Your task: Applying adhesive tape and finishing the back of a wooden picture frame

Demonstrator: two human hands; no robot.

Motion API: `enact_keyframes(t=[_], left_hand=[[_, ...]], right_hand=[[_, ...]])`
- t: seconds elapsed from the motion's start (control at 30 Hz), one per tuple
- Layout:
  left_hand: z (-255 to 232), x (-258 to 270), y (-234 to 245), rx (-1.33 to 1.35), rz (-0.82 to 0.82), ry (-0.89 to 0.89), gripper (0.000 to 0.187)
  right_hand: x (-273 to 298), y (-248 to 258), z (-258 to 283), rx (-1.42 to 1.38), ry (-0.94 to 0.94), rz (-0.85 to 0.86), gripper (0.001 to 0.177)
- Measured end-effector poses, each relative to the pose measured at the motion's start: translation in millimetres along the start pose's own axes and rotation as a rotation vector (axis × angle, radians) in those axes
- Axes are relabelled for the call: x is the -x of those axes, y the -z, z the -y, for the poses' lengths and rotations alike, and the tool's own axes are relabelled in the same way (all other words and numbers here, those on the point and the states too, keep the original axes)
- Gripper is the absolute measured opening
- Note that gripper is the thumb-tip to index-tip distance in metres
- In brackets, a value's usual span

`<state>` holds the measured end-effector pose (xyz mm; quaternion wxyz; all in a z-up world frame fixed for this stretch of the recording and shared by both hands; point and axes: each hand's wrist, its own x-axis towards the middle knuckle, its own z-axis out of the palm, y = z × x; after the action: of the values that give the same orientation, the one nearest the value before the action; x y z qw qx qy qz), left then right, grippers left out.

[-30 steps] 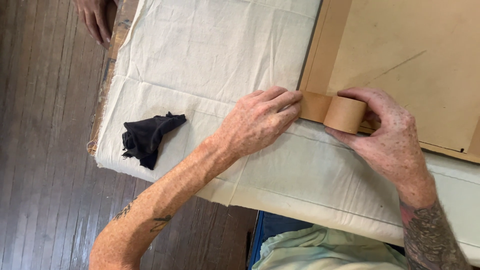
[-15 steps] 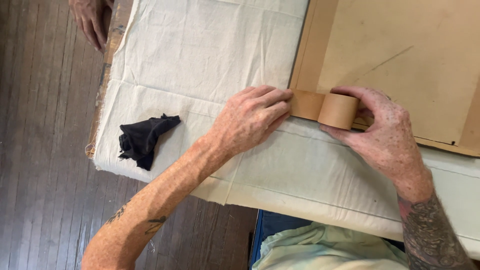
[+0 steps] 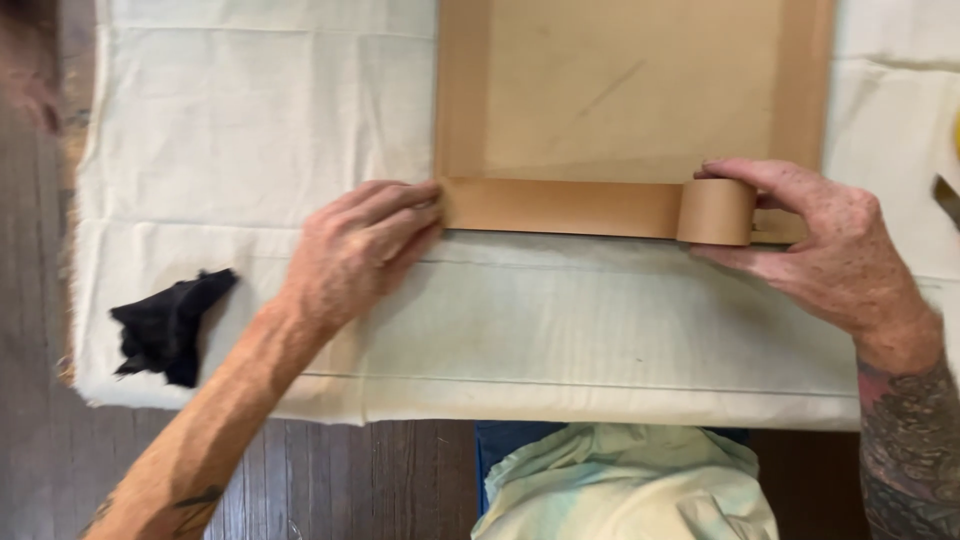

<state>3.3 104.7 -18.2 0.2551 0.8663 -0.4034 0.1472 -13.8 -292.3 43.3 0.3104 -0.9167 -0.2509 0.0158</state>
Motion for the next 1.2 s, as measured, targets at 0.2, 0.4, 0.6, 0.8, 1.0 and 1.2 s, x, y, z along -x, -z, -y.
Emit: enact_keyframes(t=[0.2,0.4,0.6,0.8,1.0,1.2], left_hand=[[-5.6,-5.2,4.6,0.022,-0.001,0.027,0.008],[-13.5,-13.2,6.3,-0.012,0.033,0.057,0.005],[-14.5,-8.3,4.7,-0.047,0.099,0.128,0.007],[-13.0,-5.9,3.4,-0.074,0.115,0.13,0.009],[-11.3,-2.7,2.8,-0.07,0.12,0.149,0.013],[-11.8,-2.1,2.6,-0.069,0.126,0.163,0.012]], right_hand=[[43.9,33.0,-49.7,-0.016,-0.152,-0.005,0.072],[67.8,54.2,-82.6,0.04,-0.055,-0.024,0.058],[82.9,61.8,-102.7,-0.074,-0.082,-0.025,0.061],[83.8,59.8,-103.9,-0.13,-0.127,-0.051,0.055],[82.6,59.1,-110.4,-0.118,-0.074,-0.055,0.051],[82.2,58.6,-115.2,-0.099,-0.047,-0.033,0.055]])
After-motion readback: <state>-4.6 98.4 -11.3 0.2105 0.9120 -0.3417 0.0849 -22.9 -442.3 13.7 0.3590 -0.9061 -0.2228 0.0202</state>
